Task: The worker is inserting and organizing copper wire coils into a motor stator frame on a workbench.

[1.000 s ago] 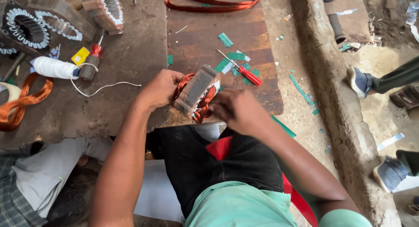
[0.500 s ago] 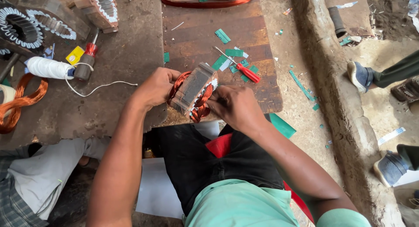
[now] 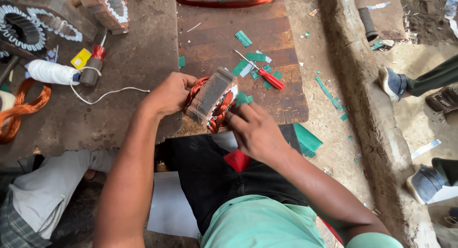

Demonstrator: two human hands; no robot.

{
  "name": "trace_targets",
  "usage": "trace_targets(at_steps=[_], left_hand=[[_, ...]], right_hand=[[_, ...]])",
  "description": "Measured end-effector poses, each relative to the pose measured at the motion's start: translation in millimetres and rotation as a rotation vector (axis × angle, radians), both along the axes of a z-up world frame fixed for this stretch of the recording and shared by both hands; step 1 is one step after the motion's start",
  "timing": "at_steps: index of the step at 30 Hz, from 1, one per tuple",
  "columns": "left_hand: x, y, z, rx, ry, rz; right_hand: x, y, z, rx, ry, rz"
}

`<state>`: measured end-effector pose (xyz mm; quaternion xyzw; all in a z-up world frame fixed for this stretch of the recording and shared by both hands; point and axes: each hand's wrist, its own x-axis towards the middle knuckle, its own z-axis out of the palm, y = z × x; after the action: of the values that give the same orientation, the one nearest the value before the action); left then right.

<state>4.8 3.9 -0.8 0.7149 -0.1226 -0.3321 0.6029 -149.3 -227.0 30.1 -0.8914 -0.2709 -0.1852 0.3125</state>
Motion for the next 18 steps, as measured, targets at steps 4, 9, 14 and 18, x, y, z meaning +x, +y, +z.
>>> trace_targets(at_steps=[4,9,14,18], left_hand=[[3.0,-3.5,24.2,0.102,0.057,0.028],[-29.8,-45.5,123.2,0.722,-0.490,0.182],[-62.2,-65.8,123.4,0.594,-0.684,0.120],[-85.9,-46.4,124.4,0.238,-0.799,0.318]], right_hand=[[-2.9,-3.0,1.0,0.038,0.005,0.002],[-7.6,7.2,7.3,0.298,0.136,-0.069],[-13.1,27.5,-9.8,0.188,-0.126,-0.065],[-8.2,23.8,10.3,0.047,-0.239,-0.013]])
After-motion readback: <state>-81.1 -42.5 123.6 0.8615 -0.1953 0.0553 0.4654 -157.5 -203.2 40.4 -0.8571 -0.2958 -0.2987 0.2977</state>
